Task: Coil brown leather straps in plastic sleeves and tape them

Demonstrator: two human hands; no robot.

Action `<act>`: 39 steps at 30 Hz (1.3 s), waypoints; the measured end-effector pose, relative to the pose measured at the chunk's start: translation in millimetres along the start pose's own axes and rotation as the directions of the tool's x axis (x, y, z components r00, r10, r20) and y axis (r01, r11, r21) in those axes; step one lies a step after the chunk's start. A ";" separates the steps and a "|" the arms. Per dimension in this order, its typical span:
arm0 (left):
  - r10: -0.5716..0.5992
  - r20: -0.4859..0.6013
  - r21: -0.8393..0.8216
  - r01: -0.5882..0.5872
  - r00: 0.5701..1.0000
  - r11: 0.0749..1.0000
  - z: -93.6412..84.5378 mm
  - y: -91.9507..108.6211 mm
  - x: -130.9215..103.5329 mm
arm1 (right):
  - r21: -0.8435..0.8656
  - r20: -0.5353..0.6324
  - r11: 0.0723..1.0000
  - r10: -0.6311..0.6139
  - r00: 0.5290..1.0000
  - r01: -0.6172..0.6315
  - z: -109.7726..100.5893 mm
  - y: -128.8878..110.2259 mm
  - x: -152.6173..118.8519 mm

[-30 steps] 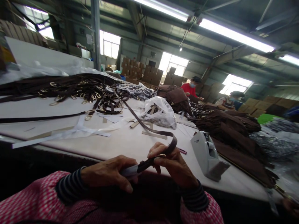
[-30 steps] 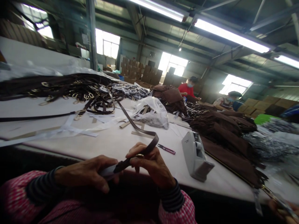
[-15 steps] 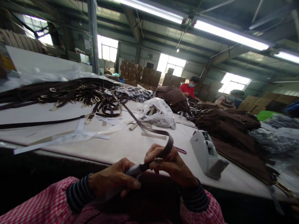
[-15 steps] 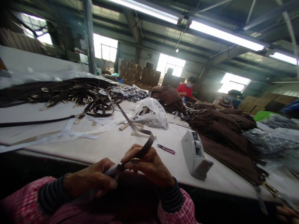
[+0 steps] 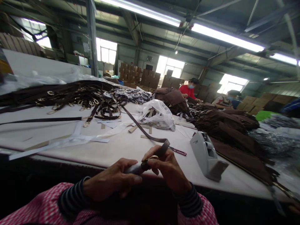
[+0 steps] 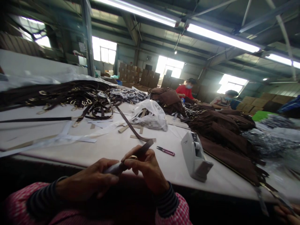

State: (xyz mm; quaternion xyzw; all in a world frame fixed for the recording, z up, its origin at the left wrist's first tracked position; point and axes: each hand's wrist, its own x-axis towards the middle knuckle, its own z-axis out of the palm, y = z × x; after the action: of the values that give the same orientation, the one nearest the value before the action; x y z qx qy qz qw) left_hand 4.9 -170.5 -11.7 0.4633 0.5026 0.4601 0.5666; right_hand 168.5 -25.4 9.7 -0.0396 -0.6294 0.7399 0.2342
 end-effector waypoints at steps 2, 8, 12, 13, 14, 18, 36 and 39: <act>-0.029 0.076 -0.094 0.036 0.997 0.995 -2.2 -3.5 -1.3 | 0.023 0.049 1.000 -0.006 0.999 0.005 -2.4 -3.1 -0.6; -0.054 0.120 -0.100 0.066 0.991 0.993 0.0 0.4 0.8 | 0.015 0.096 1.000 0.019 0.995 -0.021 -8.1 -5.8 3.3; 0.099 -0.021 0.242 -0.091 0.995 0.966 1.5 7.4 3.4 | 0.000 0.000 1.000 -0.006 1.000 0.006 -8.6 0.2 5.8; 0.144 -0.063 0.357 -0.113 0.988 0.927 2.1 7.0 4.0 | -0.007 -0.033 1.000 -0.007 0.999 0.007 -7.2 2.3 6.0; 0.189 -0.106 0.473 -0.117 0.976 0.873 3.1 5.3 4.6 | -0.014 -0.069 1.000 -0.006 0.998 0.005 -5.2 4.5 5.9; 0.376 -0.231 0.776 -0.063 0.897 0.627 10.8 -7.1 7.6 | 0.016 -0.233 1.000 -0.010 0.972 0.014 8.0 12.9 4.9; 0.052 -0.143 -0.015 -0.055 0.988 0.998 10.3 14.4 12.1 | -0.021 -0.117 1.000 -0.009 0.993 0.006 -2.5 7.9 2.1; 0.086 -0.146 0.057 -0.079 0.985 0.995 9.0 17.3 12.9 | 0.030 -0.140 1.000 0.001 0.990 0.003 -5.4 6.9 4.2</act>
State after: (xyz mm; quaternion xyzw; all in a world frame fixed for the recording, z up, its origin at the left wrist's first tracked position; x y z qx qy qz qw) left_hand 13.9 -155.8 4.1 0.4627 0.5353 0.5033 0.4960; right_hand 164.6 -19.5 3.1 -0.0873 -0.6001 0.7447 0.2787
